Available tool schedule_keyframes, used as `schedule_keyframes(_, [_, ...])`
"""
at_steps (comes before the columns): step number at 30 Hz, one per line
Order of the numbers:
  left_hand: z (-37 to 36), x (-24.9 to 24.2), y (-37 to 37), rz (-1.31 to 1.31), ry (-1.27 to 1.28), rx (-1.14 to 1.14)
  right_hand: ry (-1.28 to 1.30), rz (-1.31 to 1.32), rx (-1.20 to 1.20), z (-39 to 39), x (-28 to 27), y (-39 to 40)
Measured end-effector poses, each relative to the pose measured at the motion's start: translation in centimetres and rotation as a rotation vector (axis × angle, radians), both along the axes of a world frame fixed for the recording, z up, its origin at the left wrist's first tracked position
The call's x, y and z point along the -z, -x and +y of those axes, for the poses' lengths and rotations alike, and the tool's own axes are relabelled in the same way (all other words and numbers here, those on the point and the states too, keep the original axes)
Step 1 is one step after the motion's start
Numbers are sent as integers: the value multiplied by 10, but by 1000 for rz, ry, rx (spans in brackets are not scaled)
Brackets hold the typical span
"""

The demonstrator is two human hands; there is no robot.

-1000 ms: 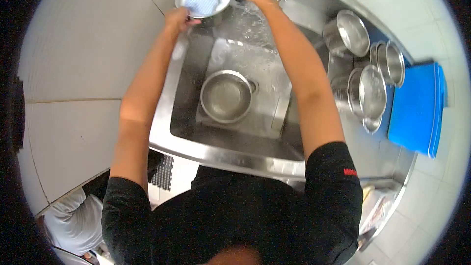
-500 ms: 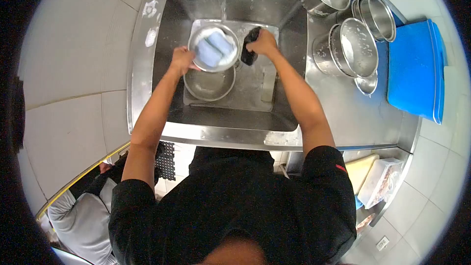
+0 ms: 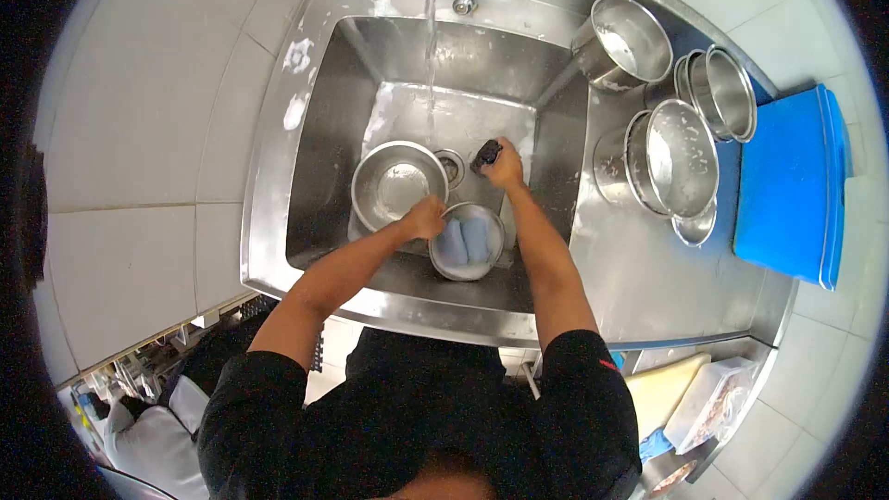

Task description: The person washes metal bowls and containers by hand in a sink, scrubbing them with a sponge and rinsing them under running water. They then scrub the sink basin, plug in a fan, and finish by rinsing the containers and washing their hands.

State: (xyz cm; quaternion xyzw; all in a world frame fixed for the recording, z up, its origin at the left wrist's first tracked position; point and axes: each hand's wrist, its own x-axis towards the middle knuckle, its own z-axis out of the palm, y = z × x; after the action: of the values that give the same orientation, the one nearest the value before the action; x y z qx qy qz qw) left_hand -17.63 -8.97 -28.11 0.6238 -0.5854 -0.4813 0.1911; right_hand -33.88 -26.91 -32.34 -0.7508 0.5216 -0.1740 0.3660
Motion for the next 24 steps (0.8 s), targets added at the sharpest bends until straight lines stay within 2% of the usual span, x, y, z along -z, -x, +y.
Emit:
schedule_keyframes(1, [-3, 0, 4, -78, -94, 26, 78, 19, -51, -2, 3, 3])
schedule_keyframes(2, [-6, -9, 6, -77, -82, 26, 89, 20, -50, 0, -7, 5])
schedule_keyframes(4, [-10, -37, 5, 9, -246, -14, -38, 21, -133, 4, -36, 10])
schedule_keyframes(5, [-11, -30, 5, 12, -236, -17, -22, 59, -115, 2, -12, 17])
schedule_keyframes(9, [-20, 24, 3, -137, -194, 155, -57, 210, -180, -15, -12, 26])
schedule_keyframes(11, [-23, 38, 3, -185, -169, 201, -353, 918, -364, -36, -20, 25])
schedule_keyframes(12, [-24, 42, 3, -191, -234, 174, -341, 925, -365, -37, -44, 19])
schedule_keyframes(14, [-18, 62, 5, -190, -289, 140, -18, 480, -16, -20, -142, -3])
schedule_keyframes(16, [-7, 96, 5, -307, 25, 114, 296, 167, -110, -37, -184, -28])
schedule_keyframes(17, [-9, 99, 4, -306, 32, 111, 350, 34, -80, -42, -214, -48])
schedule_keyframes(18, [-9, 102, 3, -304, -159, 77, 400, -100, -50, -44, -247, -70])
schedule_keyframes(19, [-8, 101, 1, -304, -352, 40, 430, -164, -37, -45, -280, -90])
schedule_keyframes(20, [-9, 92, -1, -309, -351, 33, 458, -233, -25, -46, -309, -110])
schedule_keyframes(23, [-30, 57, -12, -193, 43, -127, 434, -233, 72, -50, -358, -166])
schedule_keyframes(24, [-45, 52, -18, -152, 213, -174, 418, -118, 107, -49, -369, -180])
